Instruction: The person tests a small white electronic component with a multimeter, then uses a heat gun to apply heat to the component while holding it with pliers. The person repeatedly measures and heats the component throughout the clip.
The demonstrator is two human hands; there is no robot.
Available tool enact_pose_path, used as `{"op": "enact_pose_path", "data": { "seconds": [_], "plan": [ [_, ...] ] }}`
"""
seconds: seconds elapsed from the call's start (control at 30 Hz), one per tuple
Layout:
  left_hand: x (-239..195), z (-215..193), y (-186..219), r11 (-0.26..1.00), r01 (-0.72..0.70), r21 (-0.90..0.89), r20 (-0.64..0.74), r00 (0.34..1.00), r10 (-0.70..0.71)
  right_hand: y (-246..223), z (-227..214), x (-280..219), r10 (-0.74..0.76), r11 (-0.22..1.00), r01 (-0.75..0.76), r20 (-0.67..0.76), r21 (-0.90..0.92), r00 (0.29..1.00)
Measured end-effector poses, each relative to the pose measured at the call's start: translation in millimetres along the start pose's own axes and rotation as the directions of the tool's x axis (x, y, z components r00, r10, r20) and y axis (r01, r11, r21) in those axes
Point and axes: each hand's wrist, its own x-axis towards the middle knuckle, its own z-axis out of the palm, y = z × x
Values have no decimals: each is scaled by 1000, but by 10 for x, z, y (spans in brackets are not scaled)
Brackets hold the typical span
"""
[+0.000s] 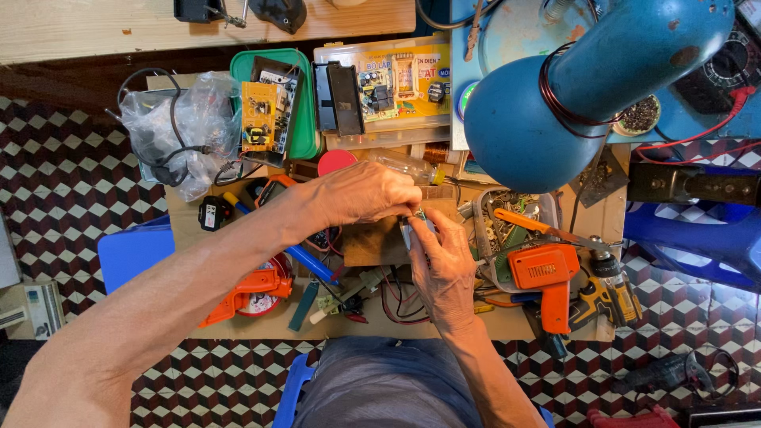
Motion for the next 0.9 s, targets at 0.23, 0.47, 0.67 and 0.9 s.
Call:
{"op": "enact_pose_path", "data": {
  "seconds": [0.23,0.47,0.67,0.9],
  "plan": [
    [196,71,-251,941,291,-172,229,941,-249,11,-9,-1,3,1000,-3,1,15,1000],
    [319,102,-414,658,722,-213,566,641,-519,24,-14,11,-8,1000,8,-9,11,1000],
    [361,195,-427,402,888,-223,630,446,-636,32,-14,8,-11,999,12,-22,32,1000],
    [42,83,-225,606,666,-435,247,735,-631,33,-21,21,-2,998,4,-27,64,1000]
  ]
}}
